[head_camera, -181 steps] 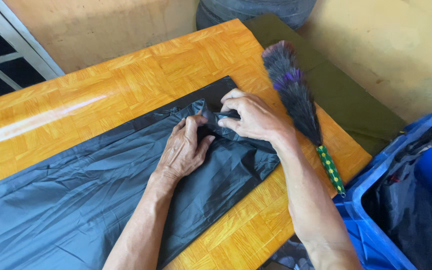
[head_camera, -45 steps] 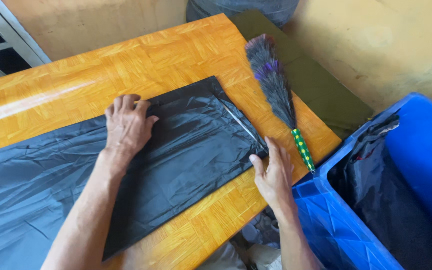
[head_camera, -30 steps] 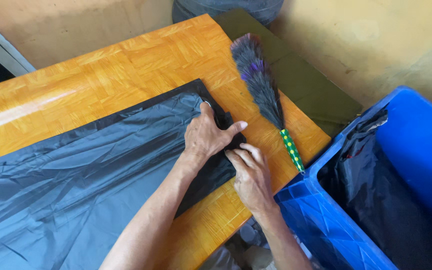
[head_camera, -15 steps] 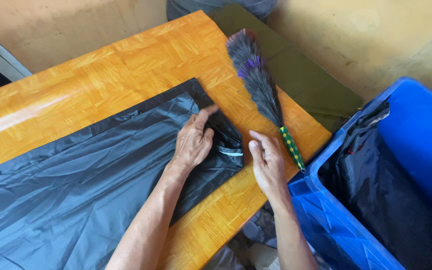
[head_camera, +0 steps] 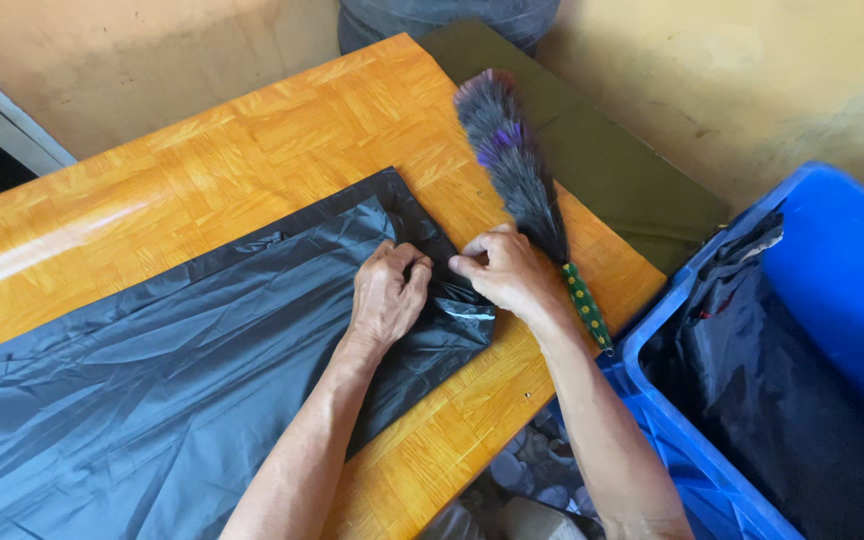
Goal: The person folds a large piece of black fabric on a wooden table. They smooth the material, fold it into a long strip, and then fold it again into a compact rectangular shape.
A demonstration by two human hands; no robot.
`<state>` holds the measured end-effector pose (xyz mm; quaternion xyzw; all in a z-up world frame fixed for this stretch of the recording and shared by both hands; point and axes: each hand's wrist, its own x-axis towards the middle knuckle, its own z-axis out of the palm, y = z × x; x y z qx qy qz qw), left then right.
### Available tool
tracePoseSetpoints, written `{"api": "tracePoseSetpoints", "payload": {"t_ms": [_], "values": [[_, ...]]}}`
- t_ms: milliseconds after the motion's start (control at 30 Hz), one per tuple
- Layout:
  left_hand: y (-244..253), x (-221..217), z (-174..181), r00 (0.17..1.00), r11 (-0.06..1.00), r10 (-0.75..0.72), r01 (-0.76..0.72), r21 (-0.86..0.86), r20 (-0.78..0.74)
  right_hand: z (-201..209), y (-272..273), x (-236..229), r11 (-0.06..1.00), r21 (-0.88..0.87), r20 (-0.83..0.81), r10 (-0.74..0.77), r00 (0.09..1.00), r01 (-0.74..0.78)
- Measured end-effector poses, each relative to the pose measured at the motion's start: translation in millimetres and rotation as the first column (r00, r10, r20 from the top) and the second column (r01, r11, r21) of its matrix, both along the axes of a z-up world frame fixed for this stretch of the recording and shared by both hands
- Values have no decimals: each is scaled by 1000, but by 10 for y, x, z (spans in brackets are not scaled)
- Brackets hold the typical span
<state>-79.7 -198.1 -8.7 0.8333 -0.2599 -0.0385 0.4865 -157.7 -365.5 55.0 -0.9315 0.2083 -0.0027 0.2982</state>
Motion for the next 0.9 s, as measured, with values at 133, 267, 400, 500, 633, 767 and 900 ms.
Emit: {"api": "tracePoseSetpoints", "payload": {"t_ms": [133,267,400,500,633,767,900], "values": [[-1,38,-40,999,999,13,-14,-38,-29,-63,74,5,994,-70,54,88,995,-84],[35,-96,339,976,992,119,-125,-21,-180,-411,109,42,986,-22,334,161,929,-163],[-6,5,173,923,953,271,-298,-60,-273,-574,51,13,956,1,363,274,891,-295],[10,4,130,925,951,258,-294,-96,-279,-485,54,-58,952,90,378,240,894,-293],[0,-27,106,939,952,238,-276,-132,-248,-457,34,-17,950,195,359,161,919,-242],[-13,-13,84,949,956,237,-266,-124,-206,-79,26,281,964,87,246,225,943,-253],[-37,25,9,954,956,238,-263,-128,-183,-72,-21,931,941,-41,192,338,921,-337]]}}
